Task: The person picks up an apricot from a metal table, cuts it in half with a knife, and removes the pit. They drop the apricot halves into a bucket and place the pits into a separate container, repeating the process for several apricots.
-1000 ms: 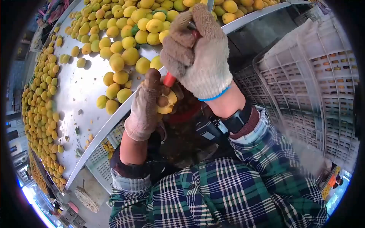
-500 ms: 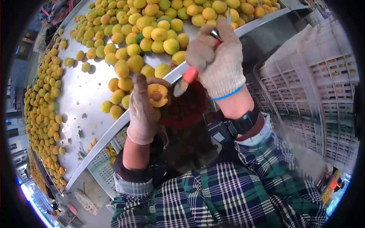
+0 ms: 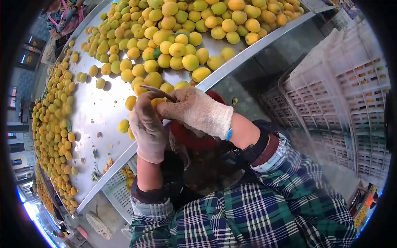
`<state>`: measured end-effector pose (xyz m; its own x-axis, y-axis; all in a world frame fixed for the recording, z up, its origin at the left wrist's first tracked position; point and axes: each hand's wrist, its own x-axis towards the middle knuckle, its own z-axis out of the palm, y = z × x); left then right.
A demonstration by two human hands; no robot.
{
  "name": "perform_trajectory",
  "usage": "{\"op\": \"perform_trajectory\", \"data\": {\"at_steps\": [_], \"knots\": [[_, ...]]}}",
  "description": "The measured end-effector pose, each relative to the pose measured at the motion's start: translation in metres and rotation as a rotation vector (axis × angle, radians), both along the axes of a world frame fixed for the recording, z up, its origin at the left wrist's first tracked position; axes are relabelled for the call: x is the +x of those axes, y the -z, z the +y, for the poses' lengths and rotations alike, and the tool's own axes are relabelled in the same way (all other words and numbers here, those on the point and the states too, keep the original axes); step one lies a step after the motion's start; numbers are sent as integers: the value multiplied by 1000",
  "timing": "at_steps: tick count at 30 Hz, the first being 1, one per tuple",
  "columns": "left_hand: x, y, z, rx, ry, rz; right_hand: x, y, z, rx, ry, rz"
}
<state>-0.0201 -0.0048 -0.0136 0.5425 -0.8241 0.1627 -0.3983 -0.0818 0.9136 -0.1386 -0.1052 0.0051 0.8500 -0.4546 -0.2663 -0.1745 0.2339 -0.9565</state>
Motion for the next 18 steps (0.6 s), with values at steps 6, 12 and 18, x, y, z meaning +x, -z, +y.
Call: {"op": "perform_trajectory", "data": {"at_steps": [6, 12, 18], "knots": [[15, -6, -7, -94, -177, 827, -17, -24, -9, 115, -199, -100], [20, -26, -6, -52, -391, 941, -30, -12, -29, -567, -454, 3], [42, -26, 2, -199, -436, 891, -29, -24, -35, -234, 45, 14]]}}
